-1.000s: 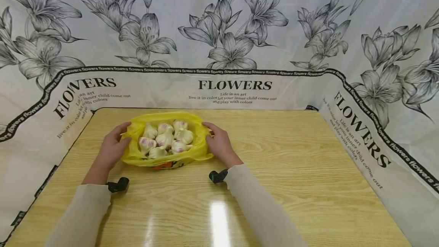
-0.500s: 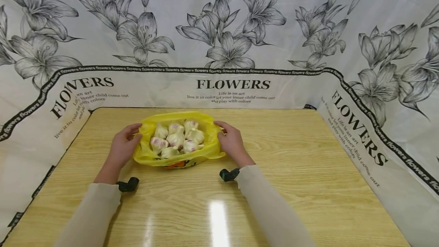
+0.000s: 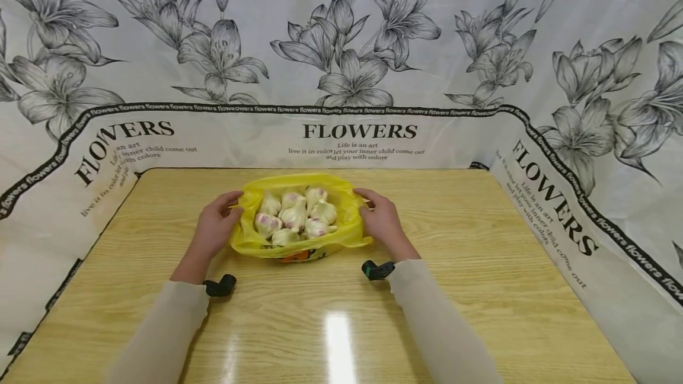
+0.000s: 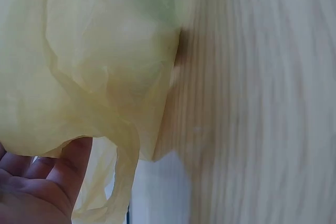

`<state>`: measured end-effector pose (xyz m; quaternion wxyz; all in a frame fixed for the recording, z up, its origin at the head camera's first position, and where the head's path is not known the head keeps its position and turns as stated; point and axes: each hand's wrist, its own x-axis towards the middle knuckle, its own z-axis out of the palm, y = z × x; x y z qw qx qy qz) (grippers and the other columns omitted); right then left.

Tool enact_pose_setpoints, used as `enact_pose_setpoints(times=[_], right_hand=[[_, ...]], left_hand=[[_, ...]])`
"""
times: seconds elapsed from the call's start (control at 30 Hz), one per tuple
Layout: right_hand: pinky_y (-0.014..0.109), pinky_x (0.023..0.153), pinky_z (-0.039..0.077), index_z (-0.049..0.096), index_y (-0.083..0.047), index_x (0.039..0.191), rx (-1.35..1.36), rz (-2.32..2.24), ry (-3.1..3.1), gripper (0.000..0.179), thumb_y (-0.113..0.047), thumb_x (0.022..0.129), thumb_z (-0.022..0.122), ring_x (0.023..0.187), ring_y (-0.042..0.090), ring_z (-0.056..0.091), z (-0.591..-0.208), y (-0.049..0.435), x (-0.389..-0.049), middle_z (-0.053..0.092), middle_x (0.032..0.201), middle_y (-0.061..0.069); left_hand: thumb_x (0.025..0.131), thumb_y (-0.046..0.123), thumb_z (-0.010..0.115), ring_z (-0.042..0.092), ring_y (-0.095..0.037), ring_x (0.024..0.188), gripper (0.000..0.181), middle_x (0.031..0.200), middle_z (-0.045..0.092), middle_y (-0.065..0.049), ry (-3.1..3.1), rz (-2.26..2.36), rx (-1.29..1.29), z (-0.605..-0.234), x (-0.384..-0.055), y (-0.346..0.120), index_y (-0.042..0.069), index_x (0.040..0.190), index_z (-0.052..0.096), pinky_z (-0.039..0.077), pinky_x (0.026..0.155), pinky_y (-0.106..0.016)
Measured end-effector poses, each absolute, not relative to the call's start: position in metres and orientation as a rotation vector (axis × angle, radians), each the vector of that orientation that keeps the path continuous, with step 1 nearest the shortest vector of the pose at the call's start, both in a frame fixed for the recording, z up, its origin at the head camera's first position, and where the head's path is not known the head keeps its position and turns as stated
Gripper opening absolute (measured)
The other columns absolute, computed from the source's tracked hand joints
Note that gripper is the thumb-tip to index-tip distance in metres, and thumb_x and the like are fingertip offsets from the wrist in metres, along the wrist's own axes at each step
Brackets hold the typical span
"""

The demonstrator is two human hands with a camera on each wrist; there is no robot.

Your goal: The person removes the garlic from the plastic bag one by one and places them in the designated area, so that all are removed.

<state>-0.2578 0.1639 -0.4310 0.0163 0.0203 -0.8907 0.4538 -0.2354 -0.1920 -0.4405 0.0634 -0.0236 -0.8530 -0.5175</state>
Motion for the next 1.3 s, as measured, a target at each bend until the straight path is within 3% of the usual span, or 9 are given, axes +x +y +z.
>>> enact_pose_setpoints(times=[0.17,0.4,0.57,0.83,1.17,1.3], right_hand=[[0.040,0.085,0.054,0.056,-0.029,0.136,0.028,1.392,-2.778,0.043,-0.013,0.097,0.051,0.116,0.027,0.055,-0.429,0.180,-0.255,0.056,0.134,0.007],[0.036,0.078,0.054,0.056,-0.029,0.136,0.018,1.375,-2.788,0.043,-0.013,0.097,0.050,0.115,0.028,0.056,-0.426,0.197,-0.254,0.055,0.135,0.009],[0.034,0.073,0.054,0.056,-0.029,0.137,0.014,1.372,-2.785,0.043,-0.014,0.097,0.049,0.110,0.029,0.058,-0.425,0.209,-0.252,0.057,0.132,0.011],[0.036,0.076,0.055,0.055,-0.027,0.138,0.019,1.346,-2.779,0.043,-0.014,0.097,0.047,0.118,0.032,0.056,-0.426,0.223,-0.250,0.053,0.139,0.012],[0.033,0.071,0.054,0.055,-0.026,0.137,0.058,1.431,-2.748,0.042,-0.012,0.098,0.049,0.115,0.031,0.055,-0.431,0.224,-0.248,0.051,0.140,0.011],[0.034,0.075,0.053,0.053,-0.029,0.138,0.118,1.479,-2.753,0.044,-0.013,0.098,0.050,0.123,0.034,0.051,-0.434,0.221,-0.247,0.045,0.147,0.008]], left_hand=[[0.098,0.017,0.053,0.049,-0.034,0.128,0.041,0.138,0.053,-0.017,-2.559,-1.576,-0.104,-0.445,-0.240,-0.177,0.010,0.139,0.052,0.043,0.104,-0.050],[0.098,0.016,0.053,0.051,-0.033,0.124,0.040,0.137,0.054,-0.015,-2.542,-1.605,-0.101,-0.446,-0.241,-0.157,0.013,0.138,0.053,0.045,0.101,-0.048],[0.098,0.017,0.054,0.056,-0.033,0.117,0.040,0.135,0.055,-0.016,-2.547,-1.625,-0.132,-0.446,-0.240,-0.148,0.014,0.138,0.053,0.049,0.091,-0.044],[0.098,0.020,0.055,0.059,-0.029,0.107,0.040,0.131,0.057,-0.014,-2.565,-1.637,-0.149,-0.446,-0.237,-0.136,0.016,0.138,0.054,0.052,0.081,-0.035],[0.094,0.025,0.063,0.054,-0.035,0.119,0.046,0.136,0.052,-0.014,-2.622,-1.600,-0.112,-0.447,-0.237,-0.130,0.020,0.139,0.053,0.051,0.093,-0.047],[0.093,0.025,0.065,0.050,-0.036,0.123,0.045,0.142,0.049,-0.012,-2.660,-1.556,-0.157,-0.447,-0.237,-0.127,0.021,0.137,0.055,0.046,0.099,-0.051]])
